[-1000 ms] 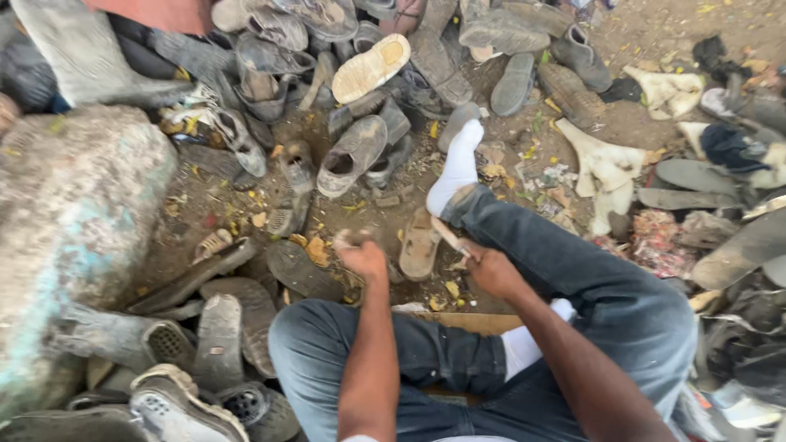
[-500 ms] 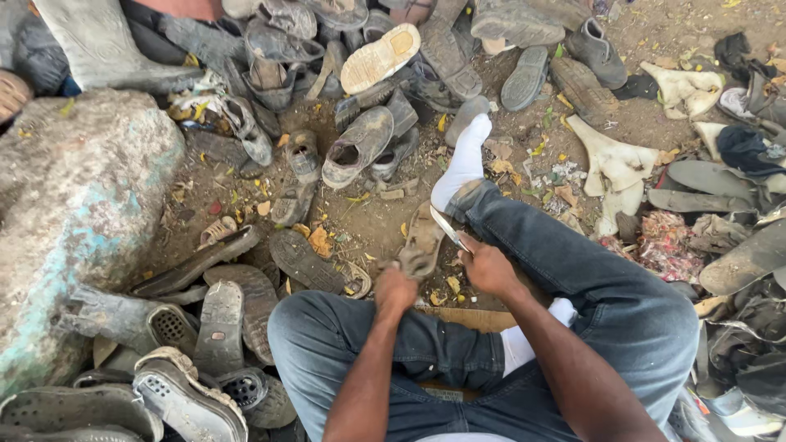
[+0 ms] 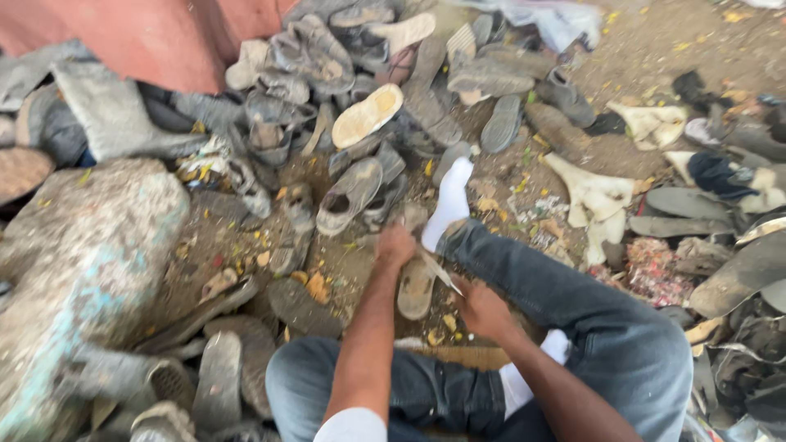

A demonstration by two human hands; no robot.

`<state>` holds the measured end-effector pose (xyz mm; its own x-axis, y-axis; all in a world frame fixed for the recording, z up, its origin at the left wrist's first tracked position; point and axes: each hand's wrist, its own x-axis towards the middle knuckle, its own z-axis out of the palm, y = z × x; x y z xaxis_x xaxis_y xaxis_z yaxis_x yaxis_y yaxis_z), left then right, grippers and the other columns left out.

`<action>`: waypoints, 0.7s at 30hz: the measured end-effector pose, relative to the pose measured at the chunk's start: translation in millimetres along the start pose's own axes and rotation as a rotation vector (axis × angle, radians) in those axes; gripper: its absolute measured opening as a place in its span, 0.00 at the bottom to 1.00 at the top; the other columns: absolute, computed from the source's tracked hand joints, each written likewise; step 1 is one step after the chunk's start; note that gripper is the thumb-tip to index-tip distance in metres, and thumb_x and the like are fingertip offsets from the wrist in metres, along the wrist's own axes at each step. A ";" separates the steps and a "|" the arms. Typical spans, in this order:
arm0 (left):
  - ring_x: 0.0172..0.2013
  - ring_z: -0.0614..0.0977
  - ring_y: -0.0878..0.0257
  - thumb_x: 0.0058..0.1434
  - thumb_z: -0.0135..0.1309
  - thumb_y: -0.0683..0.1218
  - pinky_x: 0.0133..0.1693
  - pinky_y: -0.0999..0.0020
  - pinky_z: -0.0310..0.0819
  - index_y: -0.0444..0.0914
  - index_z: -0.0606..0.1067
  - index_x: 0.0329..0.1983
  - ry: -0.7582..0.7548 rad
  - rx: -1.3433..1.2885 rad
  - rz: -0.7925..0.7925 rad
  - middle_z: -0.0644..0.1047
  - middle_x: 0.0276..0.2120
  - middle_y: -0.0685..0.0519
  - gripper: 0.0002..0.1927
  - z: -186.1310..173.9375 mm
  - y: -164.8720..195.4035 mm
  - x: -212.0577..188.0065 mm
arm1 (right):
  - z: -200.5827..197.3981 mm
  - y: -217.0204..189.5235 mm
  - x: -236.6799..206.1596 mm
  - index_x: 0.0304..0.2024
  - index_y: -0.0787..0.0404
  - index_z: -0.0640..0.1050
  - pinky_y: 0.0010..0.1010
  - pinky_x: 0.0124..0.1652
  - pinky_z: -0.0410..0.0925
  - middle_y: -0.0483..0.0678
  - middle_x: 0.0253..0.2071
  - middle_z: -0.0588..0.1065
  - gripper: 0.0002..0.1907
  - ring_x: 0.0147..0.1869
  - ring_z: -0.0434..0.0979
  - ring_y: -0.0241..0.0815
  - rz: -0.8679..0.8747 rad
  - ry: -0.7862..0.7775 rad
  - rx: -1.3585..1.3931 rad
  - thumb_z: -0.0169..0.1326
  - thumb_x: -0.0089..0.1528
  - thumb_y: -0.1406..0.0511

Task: The person sits on the ground and uses a knife to cut apart several discarded shoes, separating soles and uppers. The person handles multiple shoes one at a time, cutting and prying them apart, then discards the pieces nearby.

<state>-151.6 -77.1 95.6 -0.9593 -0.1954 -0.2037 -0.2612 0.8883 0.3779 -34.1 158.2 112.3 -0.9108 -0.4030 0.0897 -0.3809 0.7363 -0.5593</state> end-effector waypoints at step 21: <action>0.46 0.83 0.45 0.61 0.57 0.51 0.47 0.53 0.77 0.31 0.76 0.49 0.464 -0.844 1.026 0.80 0.45 0.37 0.20 -49.4 215.1 -145.8 | -7.4 21.5 -2.3 0.69 0.49 0.68 0.52 0.45 0.73 0.60 0.36 0.80 0.28 0.42 0.82 0.60 0.295 -0.367 -0.038 0.43 0.65 0.60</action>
<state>-73.2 121.9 251.3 -0.6636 0.1139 0.7393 0.7409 0.2360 0.6287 -41.4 179.0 106.1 -0.8669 -0.3339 -0.3701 -0.1257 0.8649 -0.4859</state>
